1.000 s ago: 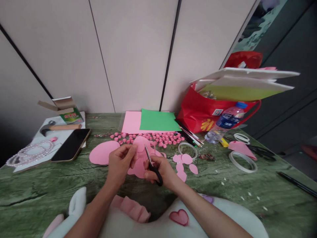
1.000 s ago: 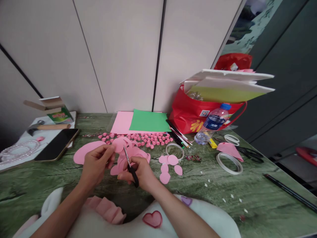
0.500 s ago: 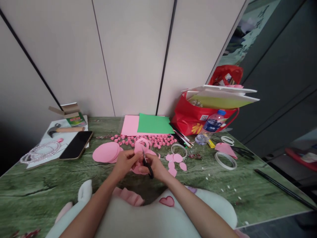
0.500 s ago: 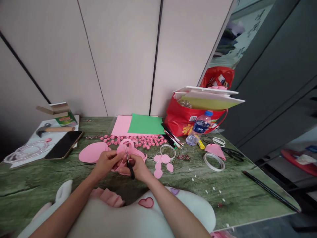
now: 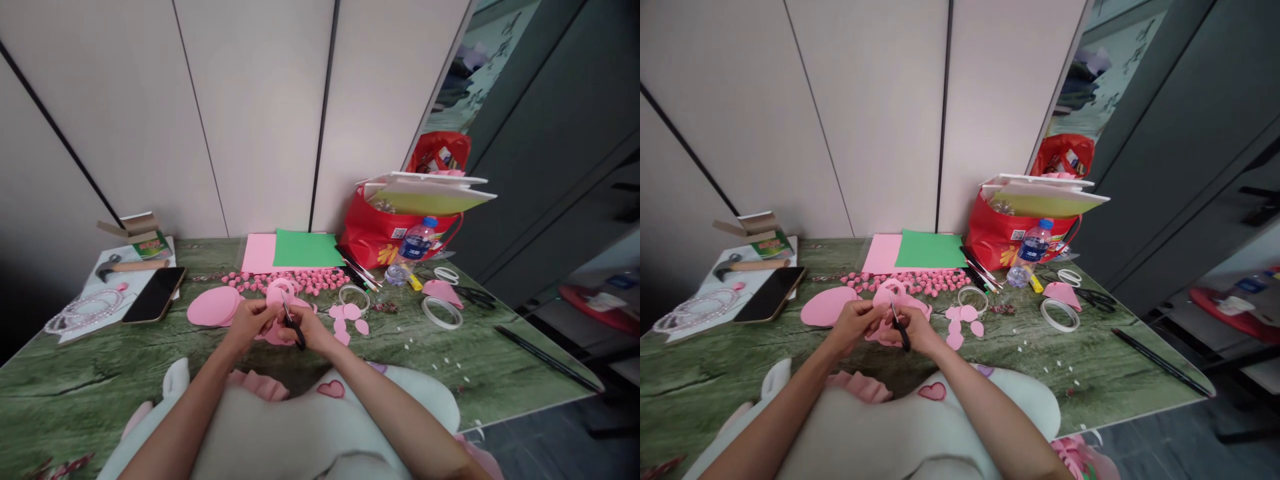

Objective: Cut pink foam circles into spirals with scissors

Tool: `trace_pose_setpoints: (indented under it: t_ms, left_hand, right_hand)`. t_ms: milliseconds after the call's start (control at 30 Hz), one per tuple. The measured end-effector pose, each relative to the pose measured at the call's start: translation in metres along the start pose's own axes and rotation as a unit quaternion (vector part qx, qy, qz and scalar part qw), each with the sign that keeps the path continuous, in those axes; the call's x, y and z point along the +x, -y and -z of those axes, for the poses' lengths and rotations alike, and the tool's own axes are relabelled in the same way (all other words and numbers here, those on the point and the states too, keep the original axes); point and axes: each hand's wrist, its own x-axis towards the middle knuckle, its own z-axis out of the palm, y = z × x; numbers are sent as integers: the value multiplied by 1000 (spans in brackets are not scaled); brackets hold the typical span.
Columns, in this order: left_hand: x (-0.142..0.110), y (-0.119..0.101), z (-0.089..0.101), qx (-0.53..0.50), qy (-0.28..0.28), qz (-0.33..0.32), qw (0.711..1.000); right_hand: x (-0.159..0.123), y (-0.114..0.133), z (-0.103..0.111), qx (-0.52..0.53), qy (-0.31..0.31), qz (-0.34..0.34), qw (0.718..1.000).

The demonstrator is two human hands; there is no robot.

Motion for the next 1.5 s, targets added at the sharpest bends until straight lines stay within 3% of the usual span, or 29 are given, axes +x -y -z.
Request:
trace_pose_setpoints:
  t_ms: [333,500,767,967,1067,1267,1500]
  left_hand:
    - [1,1,2,-6,-18,2,1000]
    - [1,2,0,-43,-41,17,998]
    - [11,8,15,-144,-188,50,970]
    - [12,14,14,-151,-143,106,972]
    - [10,11,10,-142,-121,99,978]
    - [10,11,5,-102,-100,86,986]
    - [11,16,5,-63,-83,78,991]
  right_hand:
    - [-2,2,-4,-6,-51,-1,999]
    - [2,6,0,-2,-161,33,986]
    - [6,10,11,5,-340,122,932]
    - [7,18,31,-11,-429,156,889]
    - [8,17,37,-36,-420,135,897]
    - [6,4,32,-113,-318,53,940]
    - [1,2,34,-168,-324,42,930]
